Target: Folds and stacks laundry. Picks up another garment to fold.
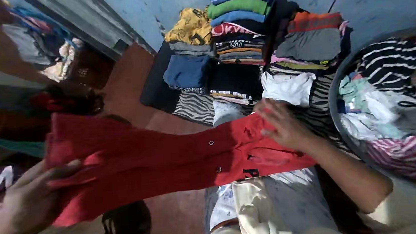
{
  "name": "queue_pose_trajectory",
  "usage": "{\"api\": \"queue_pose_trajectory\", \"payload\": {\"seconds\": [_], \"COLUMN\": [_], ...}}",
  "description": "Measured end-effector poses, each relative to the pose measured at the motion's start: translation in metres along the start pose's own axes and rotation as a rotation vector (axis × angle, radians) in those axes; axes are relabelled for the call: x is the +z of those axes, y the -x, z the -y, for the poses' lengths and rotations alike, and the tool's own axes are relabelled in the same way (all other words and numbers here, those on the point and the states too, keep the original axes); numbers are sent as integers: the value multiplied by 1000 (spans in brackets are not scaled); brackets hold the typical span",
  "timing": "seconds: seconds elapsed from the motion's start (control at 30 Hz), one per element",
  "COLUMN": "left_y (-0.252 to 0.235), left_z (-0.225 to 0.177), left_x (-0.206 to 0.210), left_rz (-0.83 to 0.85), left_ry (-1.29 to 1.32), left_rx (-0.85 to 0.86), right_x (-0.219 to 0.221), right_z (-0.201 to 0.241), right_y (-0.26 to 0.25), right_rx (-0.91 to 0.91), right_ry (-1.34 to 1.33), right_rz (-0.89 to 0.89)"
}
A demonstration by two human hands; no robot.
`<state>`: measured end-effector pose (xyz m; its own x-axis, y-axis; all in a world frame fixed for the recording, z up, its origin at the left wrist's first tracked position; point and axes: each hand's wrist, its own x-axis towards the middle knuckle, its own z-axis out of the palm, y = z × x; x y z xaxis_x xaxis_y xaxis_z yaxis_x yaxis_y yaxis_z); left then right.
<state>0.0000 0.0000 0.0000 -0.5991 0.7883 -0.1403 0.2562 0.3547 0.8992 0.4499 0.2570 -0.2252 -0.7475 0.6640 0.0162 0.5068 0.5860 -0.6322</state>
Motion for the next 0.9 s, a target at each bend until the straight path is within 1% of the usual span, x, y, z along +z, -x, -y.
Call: {"api": "queue_pose_trajectory", "payload": {"seconds": [0.03, 0.07, 0.1, 0.13, 0.17, 0.2, 0.23, 0.27, 0.3, 0.33, 0.37, 0.4, 0.43, 0.47, 0.5, 0.53, 0.57, 0.63, 0.67, 0.7, 0.8, 0.9], "left_y": [5, 11, 17, 23, 25, 26, 26, 26, 27, 30, 36, 44, 53, 62, 70, 75, 80, 84, 85, 85, 79, 78], "left_z": [-17, -33, -49, -65, -74, -76, -74, -70, -66, -60, -53, -46, -37, -27, -16, -5, 8, 34, 46, 55, 64, 86], "left_x": [31, 60, 88, 118, 144, 170, 198, 227, 256, 284, 307, 324, 334, 339, 342, 342, 343, 345, 345, 342, 322, 295], "left_rz": [6, 50, 87, 104, 144, 200, 274, 386, 530, 682, 822, 932, 1018, 1094, 1169, 1242, 1292, 1308, 1272, 1222, 1032, 765], "left_ry": [6, 0, -66, -197, -328, -426, -490, -516, -521, -514, -494, -465, -426, -374, -325, -296, -282, -261, -244, -241, -248, -268], "left_rx": [24, 36, 37, 38, 55, 81, 111, 134, 123, 114, 122, 160, 221, 283, 332, 372, 417, 513, 549, 548, 449, 261], "right_x": [8, 12, 13, 9, 2, -4, -10, -13, -14, -13, -12, -13, -18, -18, -12, -3, 3, 1, -4, -10, -19, -25], "right_z": [5, 10, 15, 19, 24, 30, 37, 41, 43, 44, 45, 49, 56, 56, 43, 34, 32, 41, 52, 65, 106, 144], "right_y": [4, 6, 7, 8, 10, 13, 16, 20, 23, 26, 29, 29, 28, 26, 26, 25, 23, 13, 6, 0, -20, -40], "right_rx": [13, 54, 84, 104, 127, 168, 238, 323, 409, 518, 653, 779, 890, 946, 920, 852, 809, 768, 748, 714, 572, 480], "right_ry": [88, 127, 120, 44, -113, -332, -597, -874, -1102, -1252, -1303, -1277, -1205, -1139, -1106, -1103, -1112, -1085, -1064, -1052, -1113, -1187], "right_rz": [173, 316, 359, 301, 188, 73, 11, 22, 82, 117, 88, 40, -1, -6, 18, 34, 27, 27, 30, 37, 76, 106]}}
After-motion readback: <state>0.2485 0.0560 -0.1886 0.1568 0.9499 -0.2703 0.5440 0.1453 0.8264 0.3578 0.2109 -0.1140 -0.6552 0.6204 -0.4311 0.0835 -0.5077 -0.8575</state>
